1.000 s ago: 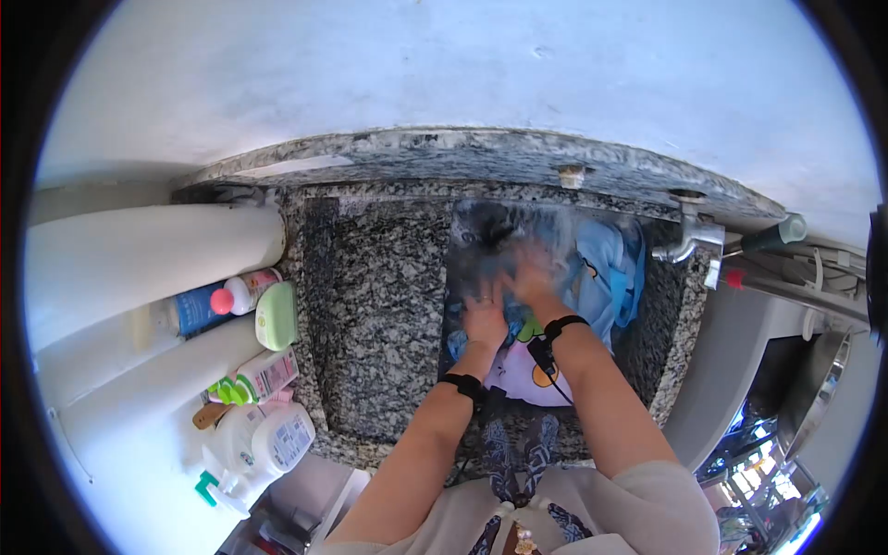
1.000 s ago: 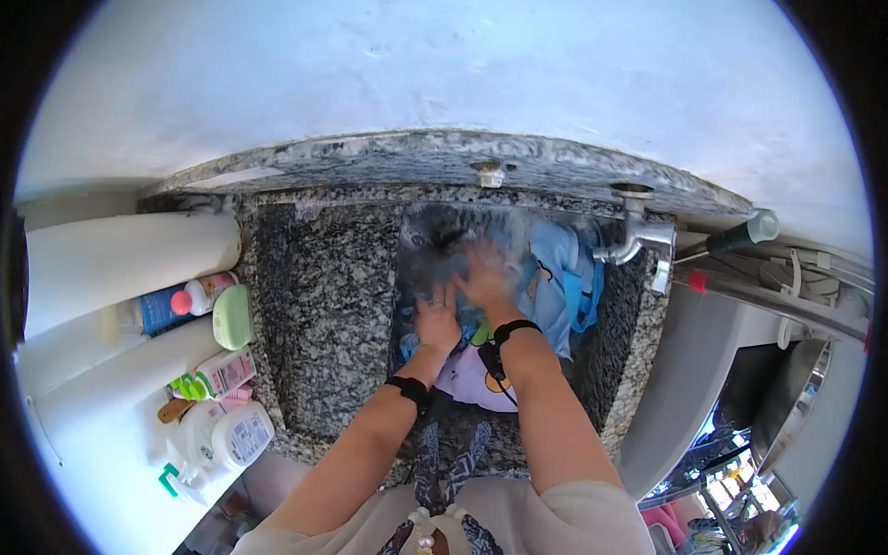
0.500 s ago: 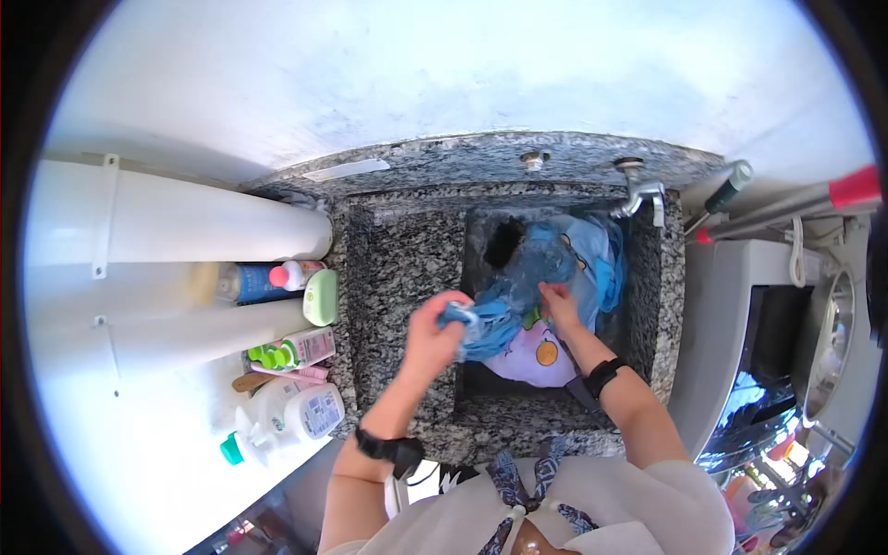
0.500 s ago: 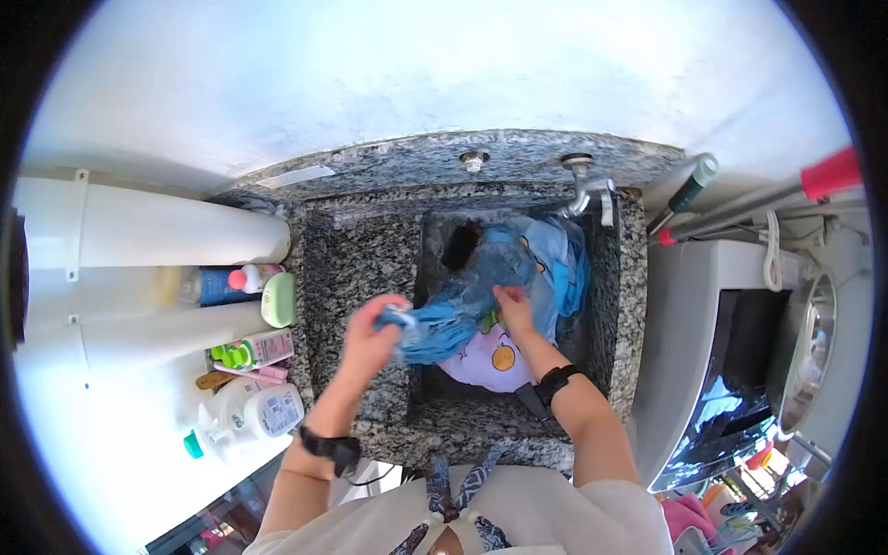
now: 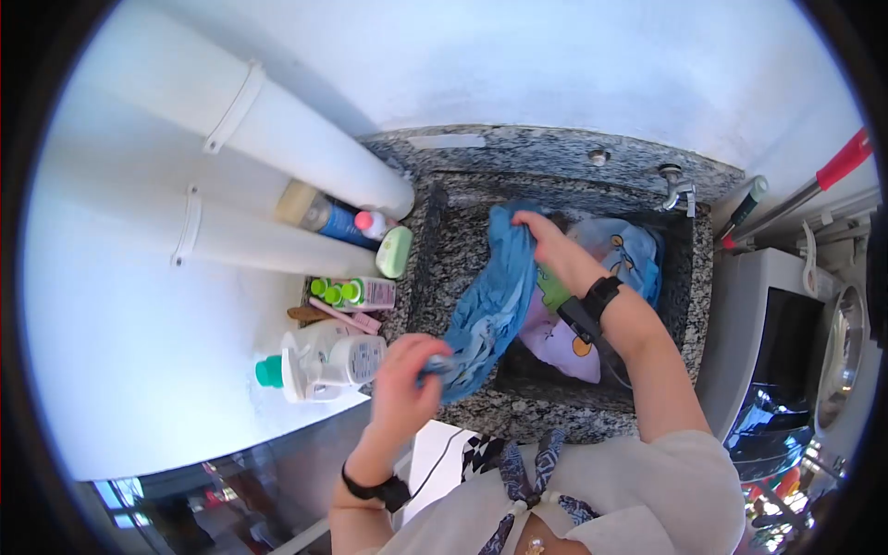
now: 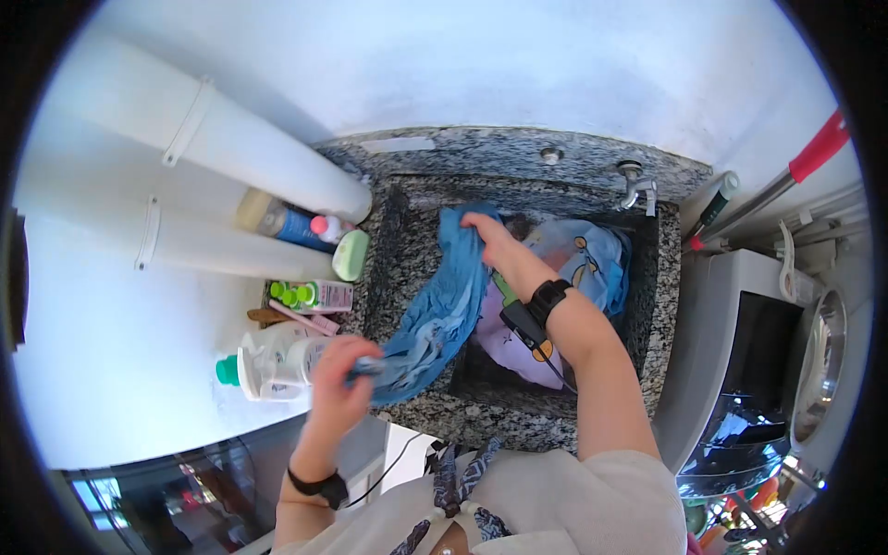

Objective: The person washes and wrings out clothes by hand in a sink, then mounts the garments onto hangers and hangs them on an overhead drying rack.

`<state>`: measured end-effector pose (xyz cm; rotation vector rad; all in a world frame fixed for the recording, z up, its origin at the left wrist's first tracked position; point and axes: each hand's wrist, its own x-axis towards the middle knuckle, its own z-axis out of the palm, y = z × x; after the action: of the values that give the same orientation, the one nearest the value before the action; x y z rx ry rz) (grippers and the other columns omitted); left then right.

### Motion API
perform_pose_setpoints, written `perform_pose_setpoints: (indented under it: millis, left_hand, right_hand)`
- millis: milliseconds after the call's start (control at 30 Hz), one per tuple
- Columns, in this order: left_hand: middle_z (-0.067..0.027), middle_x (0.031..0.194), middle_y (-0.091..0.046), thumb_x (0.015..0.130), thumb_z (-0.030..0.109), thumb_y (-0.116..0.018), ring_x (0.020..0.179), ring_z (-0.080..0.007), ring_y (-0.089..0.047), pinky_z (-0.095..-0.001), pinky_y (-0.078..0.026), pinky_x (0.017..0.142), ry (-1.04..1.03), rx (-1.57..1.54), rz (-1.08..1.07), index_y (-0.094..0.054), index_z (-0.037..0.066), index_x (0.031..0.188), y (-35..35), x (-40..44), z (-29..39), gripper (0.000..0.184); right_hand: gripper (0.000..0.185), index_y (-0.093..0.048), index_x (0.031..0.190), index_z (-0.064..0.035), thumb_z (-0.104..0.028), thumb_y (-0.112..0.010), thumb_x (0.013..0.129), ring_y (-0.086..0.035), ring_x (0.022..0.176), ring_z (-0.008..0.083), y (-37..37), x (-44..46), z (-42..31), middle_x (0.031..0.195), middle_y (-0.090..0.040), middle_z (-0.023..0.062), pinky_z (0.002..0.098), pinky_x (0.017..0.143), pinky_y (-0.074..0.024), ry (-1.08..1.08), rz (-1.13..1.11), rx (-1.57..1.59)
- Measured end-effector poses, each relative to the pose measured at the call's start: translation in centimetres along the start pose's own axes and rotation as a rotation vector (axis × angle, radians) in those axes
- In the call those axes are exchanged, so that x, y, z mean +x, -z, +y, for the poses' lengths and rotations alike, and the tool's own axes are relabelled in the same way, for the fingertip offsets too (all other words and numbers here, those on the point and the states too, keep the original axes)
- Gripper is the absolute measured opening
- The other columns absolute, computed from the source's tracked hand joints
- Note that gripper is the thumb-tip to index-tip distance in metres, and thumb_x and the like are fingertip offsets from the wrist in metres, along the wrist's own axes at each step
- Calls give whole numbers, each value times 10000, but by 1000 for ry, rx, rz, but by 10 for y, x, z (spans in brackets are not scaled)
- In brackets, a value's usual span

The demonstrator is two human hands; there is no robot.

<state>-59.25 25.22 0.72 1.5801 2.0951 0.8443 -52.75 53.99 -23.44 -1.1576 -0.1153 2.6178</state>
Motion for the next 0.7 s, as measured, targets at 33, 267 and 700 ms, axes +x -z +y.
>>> perform_pose_setpoints:
  millis: [33, 267, 700]
  left_hand:
    - [-131, 955, -557, 627, -56, -504, 889, -300, -538, -357, -450, 770, -57, 107, -9, -589, 69, 934, -17, -3, -15, 342]
    - [-149, 1101, -524, 707, 112, -633, 1040, -385, -461, -431, -420, 868, 223, 482, -183, -537, 103, 1109, -128, -11, -122, 414]
    - [-119, 1250, -528, 801, 457, -554, 1127, -388, -464, -541, -365, 913, 607, 264, -36, -602, 154, 1151, -207, 180, -194, 465]
  right_hand:
    - [213, -598, 933, 45, -64, -566, 753, -644, 761, 309, -22, -4, -2, 870, -659, 161, 430, 778, -529, 21, -63, -100]
    - [367, -573, 1037, -2, -189, -589, 722, -568, 924, 357, -62, -13, 43, 963, -627, 161, 543, 834, -420, 825, 522, -1703]
    - [406, -596, 1110, -86, -297, -605, 763, -336, 1228, 378, 6, -3, 133, 1200, -461, 192, 561, 996, -253, 1146, 760, -1254]
